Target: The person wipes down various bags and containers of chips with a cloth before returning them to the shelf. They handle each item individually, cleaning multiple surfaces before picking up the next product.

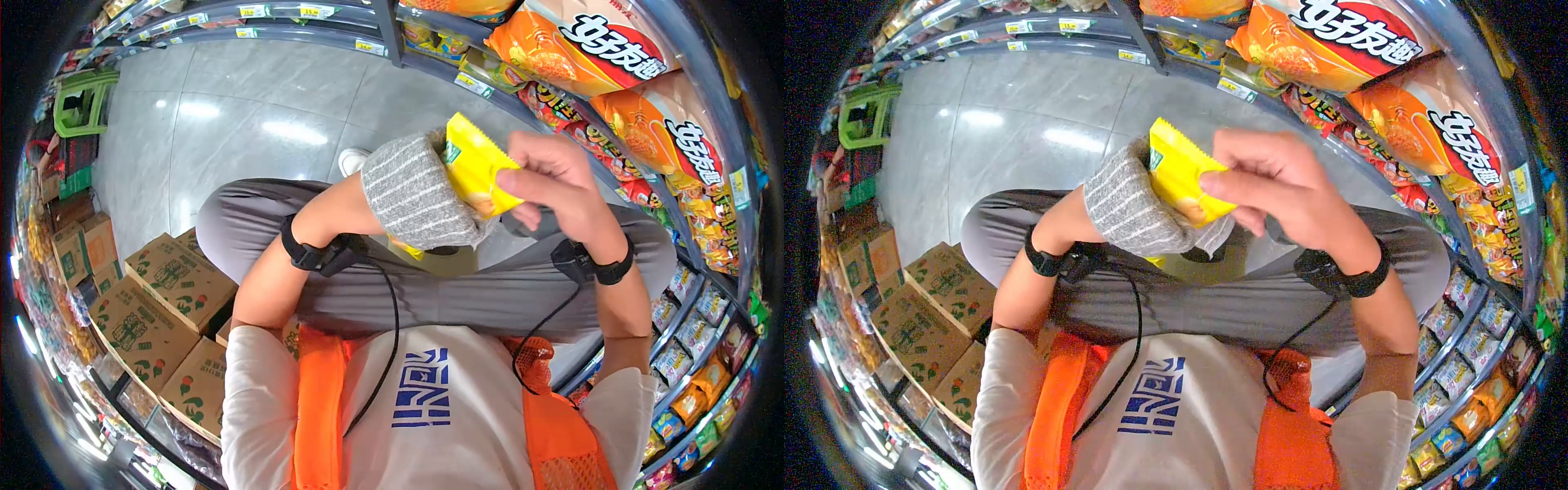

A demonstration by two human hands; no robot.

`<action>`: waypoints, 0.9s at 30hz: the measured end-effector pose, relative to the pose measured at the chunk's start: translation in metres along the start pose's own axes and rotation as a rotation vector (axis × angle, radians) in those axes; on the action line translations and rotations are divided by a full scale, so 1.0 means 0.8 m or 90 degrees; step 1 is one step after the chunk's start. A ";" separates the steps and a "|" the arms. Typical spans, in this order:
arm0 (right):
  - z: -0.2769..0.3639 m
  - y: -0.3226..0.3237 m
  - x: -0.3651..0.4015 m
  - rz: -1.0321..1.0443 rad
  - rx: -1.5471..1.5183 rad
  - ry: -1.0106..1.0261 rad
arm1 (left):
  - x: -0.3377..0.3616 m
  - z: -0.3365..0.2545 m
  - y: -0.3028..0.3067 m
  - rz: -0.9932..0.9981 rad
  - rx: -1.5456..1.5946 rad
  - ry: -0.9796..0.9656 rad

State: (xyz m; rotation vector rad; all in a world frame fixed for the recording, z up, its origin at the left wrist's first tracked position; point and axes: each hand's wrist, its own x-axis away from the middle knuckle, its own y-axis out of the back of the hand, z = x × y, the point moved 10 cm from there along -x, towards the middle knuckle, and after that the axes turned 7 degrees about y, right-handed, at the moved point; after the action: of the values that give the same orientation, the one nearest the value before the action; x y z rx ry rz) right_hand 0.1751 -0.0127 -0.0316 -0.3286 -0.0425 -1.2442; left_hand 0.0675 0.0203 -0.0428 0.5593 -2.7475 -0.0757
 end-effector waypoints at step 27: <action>0.086 0.137 0.036 -0.312 -0.282 0.351 | 0.001 0.002 0.037 -0.304 -0.502 -0.270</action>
State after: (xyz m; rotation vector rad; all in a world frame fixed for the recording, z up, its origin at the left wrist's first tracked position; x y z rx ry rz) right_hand 0.2971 0.0099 0.0154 -0.3562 0.6680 -1.7950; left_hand 0.0553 0.0470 -0.0403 1.0060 -2.5560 -1.4478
